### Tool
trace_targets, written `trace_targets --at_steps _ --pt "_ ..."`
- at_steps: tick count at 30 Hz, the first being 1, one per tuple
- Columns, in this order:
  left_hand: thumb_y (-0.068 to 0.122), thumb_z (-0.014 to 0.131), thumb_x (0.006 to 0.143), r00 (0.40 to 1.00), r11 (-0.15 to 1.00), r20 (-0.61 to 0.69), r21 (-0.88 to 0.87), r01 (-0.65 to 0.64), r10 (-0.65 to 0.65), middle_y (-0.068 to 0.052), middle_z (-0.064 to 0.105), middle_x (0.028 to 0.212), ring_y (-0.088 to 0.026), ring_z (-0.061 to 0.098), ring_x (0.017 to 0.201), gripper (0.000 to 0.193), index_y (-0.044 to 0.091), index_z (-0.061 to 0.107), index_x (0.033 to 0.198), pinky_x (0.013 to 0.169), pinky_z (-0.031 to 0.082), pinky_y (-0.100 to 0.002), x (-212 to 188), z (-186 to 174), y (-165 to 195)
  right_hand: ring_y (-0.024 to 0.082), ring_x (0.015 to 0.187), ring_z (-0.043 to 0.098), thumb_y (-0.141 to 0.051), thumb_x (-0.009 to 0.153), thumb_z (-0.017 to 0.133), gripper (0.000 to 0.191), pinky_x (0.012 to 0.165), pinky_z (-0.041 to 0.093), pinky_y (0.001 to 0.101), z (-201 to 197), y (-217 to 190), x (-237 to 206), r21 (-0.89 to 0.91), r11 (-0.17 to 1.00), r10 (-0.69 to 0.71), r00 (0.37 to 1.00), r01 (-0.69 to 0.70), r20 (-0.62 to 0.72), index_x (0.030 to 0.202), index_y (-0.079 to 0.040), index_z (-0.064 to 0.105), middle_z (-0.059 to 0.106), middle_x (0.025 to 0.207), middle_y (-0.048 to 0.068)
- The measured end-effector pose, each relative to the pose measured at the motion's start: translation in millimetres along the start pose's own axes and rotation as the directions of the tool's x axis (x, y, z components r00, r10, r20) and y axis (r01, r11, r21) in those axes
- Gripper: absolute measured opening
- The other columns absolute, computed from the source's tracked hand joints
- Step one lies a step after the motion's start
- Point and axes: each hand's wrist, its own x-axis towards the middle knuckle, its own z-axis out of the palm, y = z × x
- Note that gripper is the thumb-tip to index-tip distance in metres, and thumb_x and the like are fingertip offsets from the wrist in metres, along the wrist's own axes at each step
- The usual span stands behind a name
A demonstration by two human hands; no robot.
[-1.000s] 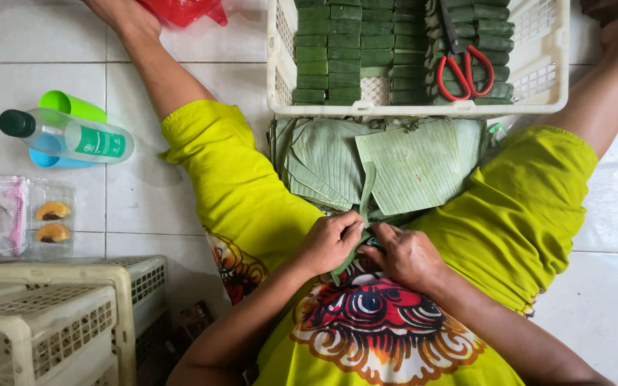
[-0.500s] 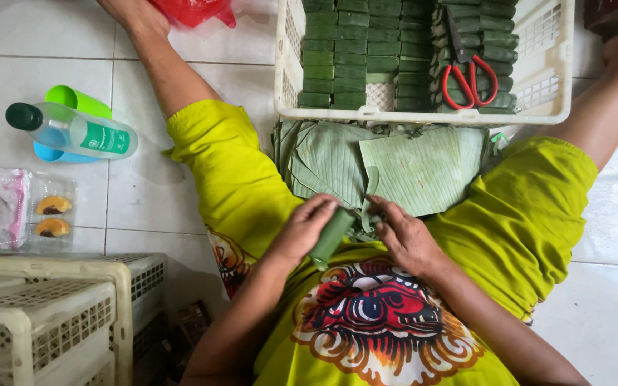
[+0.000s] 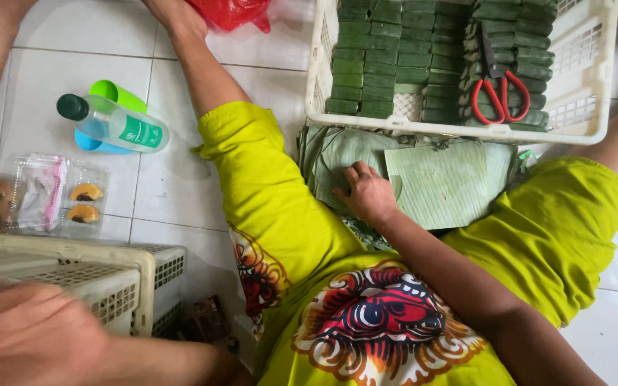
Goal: The person sits on the floor folding banana leaf pieces around bundles of green leaves, creasing and tucking the leaf to form a closed wrap, and places the finished wraps into a plastic basket alongside other completed wraps. They repeat this folding cycle continuously, taking new leaf pieces from the pile on their lap.
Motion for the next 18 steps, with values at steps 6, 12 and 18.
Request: trace_targets --at_steps 6,12,18 --pt "0.030 0.062 0.098 0.649 0.670 0.168 0.225 0.708 -0.742 -0.015 0.058 0.143 -0.030 0.058 0.123 0.048 0.008 0.055 0.140 0.101 0.049 -0.044 -61.4 -5.0 -193.8 0.031 0.094 0.070 -0.023 0.088 0.070 0.014 0.074 0.057 0.0443 4.9 3.8 2.5 0.010 0.999 0.049 0.999 -0.049 -0.009 0.098 -0.014 0.071 0.069 0.100 0.007" --pt "0.020 0.057 0.100 0.294 0.275 -0.042 0.249 0.929 -0.955 0.000 0.065 0.129 -0.018 0.063 0.114 0.034 0.015 0.056 0.134 0.094 0.050 -0.038 -141.5 -10.6 -338.8 0.016 0.061 0.057 -0.020 0.098 0.069 0.015 0.056 0.047 0.0341 -8.6 11.2 -24.6 0.740 0.420 0.426 0.835 -0.525 0.349 0.097 -0.005 0.067 0.063 0.071 0.006" --pt "0.011 0.057 0.102 0.286 0.293 0.090 0.086 0.952 -0.954 -0.006 0.069 0.112 -0.020 0.067 0.103 0.016 0.008 0.061 0.117 0.091 0.054 -0.038 -168.8 10.6 -362.0 0.012 0.061 0.060 -0.020 0.097 0.069 0.017 0.057 0.048 0.0269 -34.6 20.4 -69.1 0.857 -0.007 0.400 0.784 -0.516 0.475 0.096 -0.004 0.064 0.064 0.074 0.001"
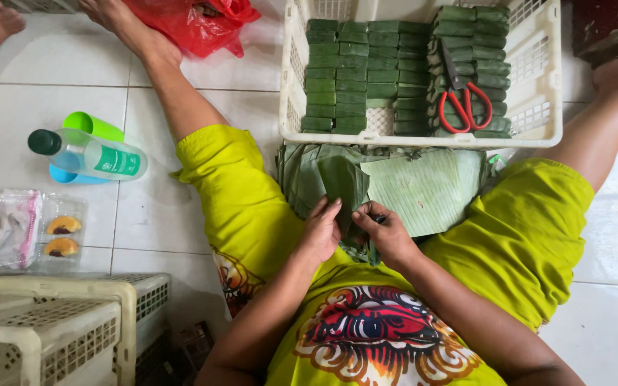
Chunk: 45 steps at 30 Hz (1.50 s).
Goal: The person sits on the floor folding banana leaf pieces around bundles of green leaves, creasing and tucking the leaf to form a closed wrap, and places the finished wraps into a plastic basket alongside other completed wraps. They repeat this folding cycle continuously, taking new leaf pieces from the pile on their lap.
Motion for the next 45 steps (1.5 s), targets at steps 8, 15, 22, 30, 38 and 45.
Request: trace_targets --at_steps 8,15,22,30,38,45 --pt "0.006 0.057 0.106 0.982 0.999 0.186 0.028 -0.018 0.012 -0.008 0.069 0.111 -0.018 0.067 0.102 0.009 0.003 0.063 0.113 0.090 0.057 -0.035 -3.1 4.4 -6.8 0.004 0.064 0.050 -0.026 0.094 0.069 0.027 0.054 0.041 0.0226 -33.8 -6.5 -18.3 -0.187 0.982 -0.059 0.960 0.007 -0.273 0.116 -0.009 0.067 0.068 0.085 -0.004" --pt "0.007 0.057 0.099 0.989 0.980 0.138 0.187 -0.072 0.046 -0.005 0.070 0.109 -0.014 0.066 0.098 0.022 0.003 0.061 0.120 0.089 0.056 -0.032 -10.5 18.5 -12.1 0.007 0.066 0.047 -0.016 0.095 0.079 0.029 0.053 0.039 0.0221 -50.0 14.4 -9.1 -0.184 0.981 -0.097 0.978 0.063 -0.183 0.114 0.003 0.068 0.060 0.082 -0.001" --pt "0.009 0.057 0.103 0.991 0.939 0.100 0.324 -0.116 0.088 0.000 0.066 0.108 -0.008 0.061 0.096 0.019 0.006 0.060 0.121 0.085 0.051 -0.025 -8.4 17.5 -24.0 0.003 0.075 0.057 -0.019 0.087 0.081 0.043 0.066 0.049 0.0211 -42.0 8.6 -9.7 -0.336 0.905 -0.296 0.953 0.260 -0.059 0.122 -0.004 0.060 0.064 0.087 -0.004" --pt "0.003 0.054 0.104 0.986 0.947 0.131 0.292 -0.134 0.099 -0.004 0.065 0.104 -0.011 0.058 0.091 0.017 0.000 0.063 0.117 0.082 0.050 -0.030 -5.0 6.6 -24.0 0.006 0.069 0.057 -0.024 0.085 0.078 0.031 0.056 0.046 0.0239 -44.0 -1.8 -9.2 -0.055 0.989 0.122 0.975 -0.135 -0.187 0.109 -0.012 0.062 0.064 0.080 -0.004" --pt "0.009 0.057 0.099 0.989 0.952 0.043 0.269 -0.148 0.142 0.000 0.066 0.104 -0.009 0.060 0.094 0.018 0.007 0.062 0.116 0.086 0.050 -0.028 -3.8 20.6 -19.4 0.010 0.068 0.061 -0.020 0.080 0.087 0.041 0.063 0.052 0.0288 -40.2 5.6 -10.2 -0.636 0.757 -0.384 0.890 0.151 -0.246 0.109 -0.003 0.063 0.065 0.081 0.001" --pt "0.018 0.062 0.105 0.986 0.942 -0.012 0.296 -0.157 0.168 0.004 0.061 0.096 -0.006 0.051 0.087 0.015 0.006 0.065 0.112 0.079 0.043 -0.026 -3.7 21.5 -20.1 0.006 0.085 0.065 -0.020 0.103 0.073 0.024 0.078 0.054 0.0262 -48.5 14.7 -9.0 -0.551 0.779 -0.450 0.878 0.299 -0.160 0.117 -0.002 0.072 0.073 0.095 0.000"
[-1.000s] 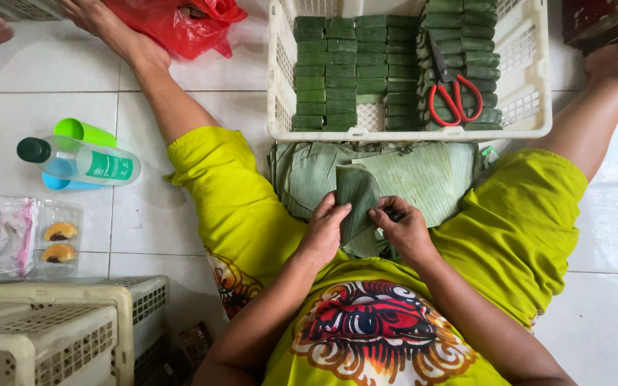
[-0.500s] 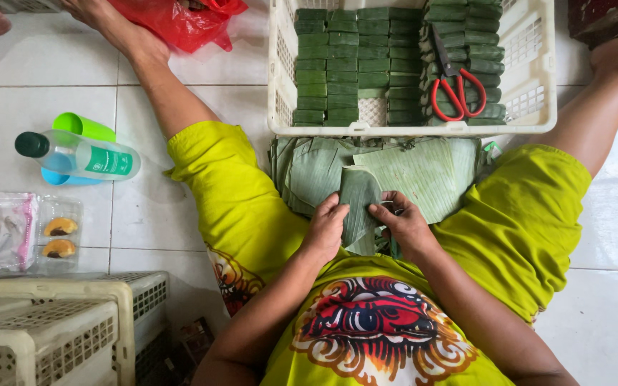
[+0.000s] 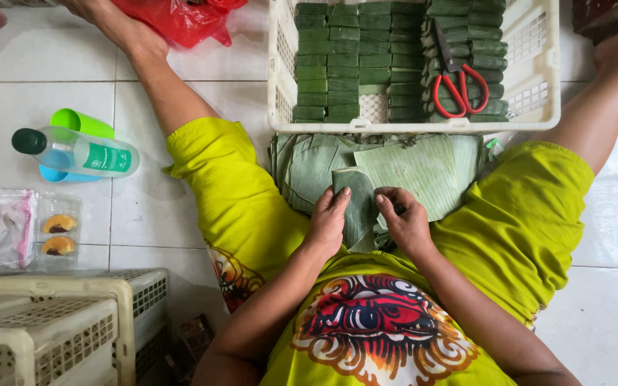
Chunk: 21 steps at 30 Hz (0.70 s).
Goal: The person sits on the floor folding banana leaf pieces around bundles of green leaves, creasing and tucking the leaf to form a closed wrap, and places the finished wraps into a plastic basket alongside other completed wraps. They repeat this folding cycle continuously, taking new leaf pieces from the pile on their lap.
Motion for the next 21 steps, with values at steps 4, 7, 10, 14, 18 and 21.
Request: trace_targets --at_steps 4,7,10,14,18,21 --pt "0.016 0.060 0.102 1.000 0.999 -0.003 -0.035 0.007 -0.008 0.003 0.063 0.095 -0.007 0.055 0.087 0.013 0.006 0.064 0.110 0.079 0.046 -0.027 2.9 -2.4 -2.9 0.009 0.070 0.057 -0.021 0.089 0.080 0.037 0.063 0.050 0.0292 0.9 2.9 2.9 0.141 0.972 0.176 0.981 -0.185 0.080 0.117 -0.001 0.066 0.067 0.091 0.001" --pt "0.012 0.061 0.109 0.997 0.996 0.038 -0.052 -0.066 0.069 0.001 0.061 0.099 -0.008 0.052 0.089 0.012 0.002 0.063 0.116 0.080 0.045 -0.028 6.1 -3.0 -6.9 0.015 0.062 0.057 -0.020 0.089 0.083 0.031 0.058 0.048 0.0327 4.0 -5.4 0.1 0.010 0.969 0.246 0.964 -0.248 0.098 0.110 -0.002 0.070 0.065 0.079 0.008" --pt "0.014 0.056 0.105 0.997 0.997 0.070 -0.065 -0.030 0.034 -0.004 0.069 0.108 -0.012 0.062 0.098 0.020 0.001 0.063 0.119 0.088 0.050 -0.029 6.5 0.2 -10.6 0.023 0.064 0.066 -0.017 0.085 0.082 0.030 0.061 0.055 0.0361 9.6 -21.5 -10.5 -0.384 0.918 -0.105 0.994 0.095 -0.005 0.111 -0.008 0.069 0.068 0.082 0.010" --pt "0.018 0.050 0.110 0.998 0.998 0.015 0.019 0.053 -0.053 -0.013 0.074 0.112 -0.017 0.069 0.098 0.029 -0.004 0.068 0.118 0.088 0.056 -0.032 3.7 8.2 -10.3 0.035 0.077 0.069 -0.012 0.084 0.076 0.036 0.066 0.056 0.0434 10.7 -42.1 -14.3 -0.527 0.778 -0.339 0.935 0.343 0.108 0.118 -0.010 0.066 0.068 0.096 0.013" --pt "0.008 0.057 0.105 1.000 0.970 0.000 0.241 0.005 -0.005 -0.013 0.075 0.107 -0.019 0.070 0.094 0.019 -0.006 0.066 0.115 0.084 0.058 -0.033 5.1 10.9 -7.8 0.035 0.080 0.069 -0.016 0.085 0.076 0.049 0.065 0.057 0.0430 10.8 -57.5 -15.5 -0.482 0.764 -0.386 0.903 0.429 0.191 0.130 -0.006 0.060 0.065 0.104 0.015" --pt "0.006 0.052 0.103 0.999 0.977 0.020 0.212 0.030 -0.035 -0.014 0.076 0.108 -0.021 0.074 0.095 0.022 -0.006 0.064 0.117 0.086 0.060 -0.034 12.4 7.9 -6.6 0.036 0.076 0.069 -0.019 0.085 0.078 0.049 0.063 0.057 0.0437 9.0 -68.9 -16.4 -0.471 0.793 -0.328 0.922 0.387 0.206 0.129 -0.005 0.062 0.066 0.101 0.015"
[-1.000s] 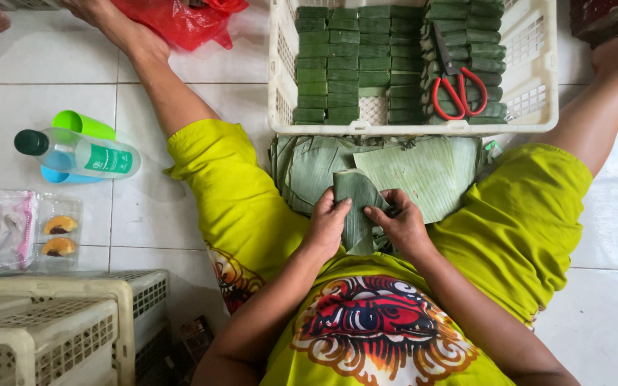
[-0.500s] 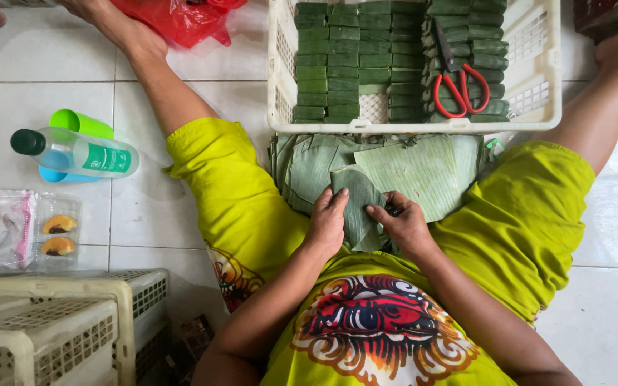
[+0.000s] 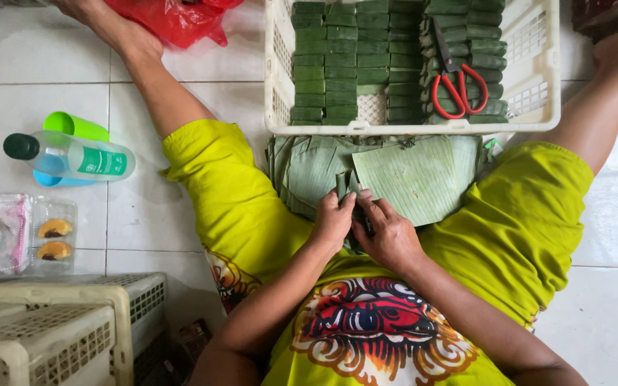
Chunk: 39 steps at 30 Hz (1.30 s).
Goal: The person sits on the floor folding banana leaf pieces around bundles of green leaves, creasing and tucking the leaf to form a closed wrap, and places the finished wraps into a plastic basket alongside other completed wraps. They repeat this folding cycle continuously, taking new leaf pieces from the pile on their lap.
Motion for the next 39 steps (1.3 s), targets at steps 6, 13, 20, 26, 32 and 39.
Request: trace_targets --at_steps 6,13,20,26,32,39 --pt "0.002 0.052 0.102 0.990 0.988 0.045 -0.074 0.137 -0.134 -0.015 0.075 0.106 -0.023 0.074 0.091 0.020 -0.005 0.061 0.118 0.081 0.060 -0.040 19.1 -13.8 1.9 0.023 0.062 0.070 -0.016 0.091 0.073 0.029 0.060 0.057 0.0349 -45.2 5.3 31.8 0.206 0.952 0.214 0.974 -0.226 0.079 0.118 -0.008 0.072 0.071 0.093 0.011" --pt "0.004 0.060 0.098 0.984 0.980 0.141 -0.145 0.133 -0.113 -0.012 0.077 0.102 -0.021 0.075 0.091 0.021 -0.002 0.066 0.117 0.088 0.059 -0.037 33.1 -30.4 -1.2 0.027 0.078 0.071 -0.006 0.097 0.069 0.012 0.071 0.057 0.0360 -100.1 45.7 132.4 -0.025 0.997 0.069 0.987 -0.073 -0.146 0.108 -0.005 0.074 0.071 0.093 0.014" --pt "0.008 0.067 0.097 0.973 0.982 0.130 0.052 0.184 -0.189 -0.007 0.079 0.097 -0.014 0.071 0.089 0.016 -0.002 0.077 0.104 0.087 0.056 -0.031 34.3 -38.6 -4.1 0.034 0.100 0.070 -0.020 0.094 0.056 0.027 0.084 0.055 0.0455 -24.7 113.2 264.6 -0.393 0.918 0.187 0.929 -0.050 0.318 0.114 -0.019 0.075 0.072 0.117 0.009" --pt "0.006 0.065 0.094 0.928 0.925 0.183 -0.143 0.352 -0.325 -0.006 0.078 0.098 -0.016 0.074 0.089 0.017 0.001 0.074 0.107 0.086 0.058 -0.033 33.3 -38.2 -6.3 0.029 0.110 0.070 -0.017 0.100 0.049 0.029 0.086 0.058 0.0428 19.8 150.2 309.2 -0.645 0.744 0.297 0.779 0.174 0.552 0.124 -0.012 0.064 0.069 0.126 0.009" --pt "0.006 0.066 0.098 0.940 0.957 0.220 -0.064 0.282 -0.262 -0.009 0.078 0.100 -0.016 0.073 0.092 0.018 -0.003 0.075 0.111 0.088 0.057 -0.032 32.2 -39.9 -11.0 0.028 0.112 0.068 -0.015 0.097 0.052 0.025 0.084 0.058 0.0417 30.7 155.8 298.3 -0.635 0.746 0.216 0.830 0.200 0.515 0.120 -0.009 0.061 0.067 0.123 0.010" --pt "0.005 0.065 0.097 0.933 0.950 0.232 -0.086 0.301 -0.275 -0.008 0.078 0.102 -0.016 0.074 0.093 0.019 -0.003 0.073 0.112 0.089 0.058 -0.032 32.1 -35.3 -9.9 0.031 0.110 0.066 -0.037 0.089 0.067 0.046 0.086 0.056 0.0442 21.3 146.3 303.8 -0.611 0.774 0.293 0.763 0.164 0.576 0.127 -0.013 0.058 0.065 0.124 0.008"
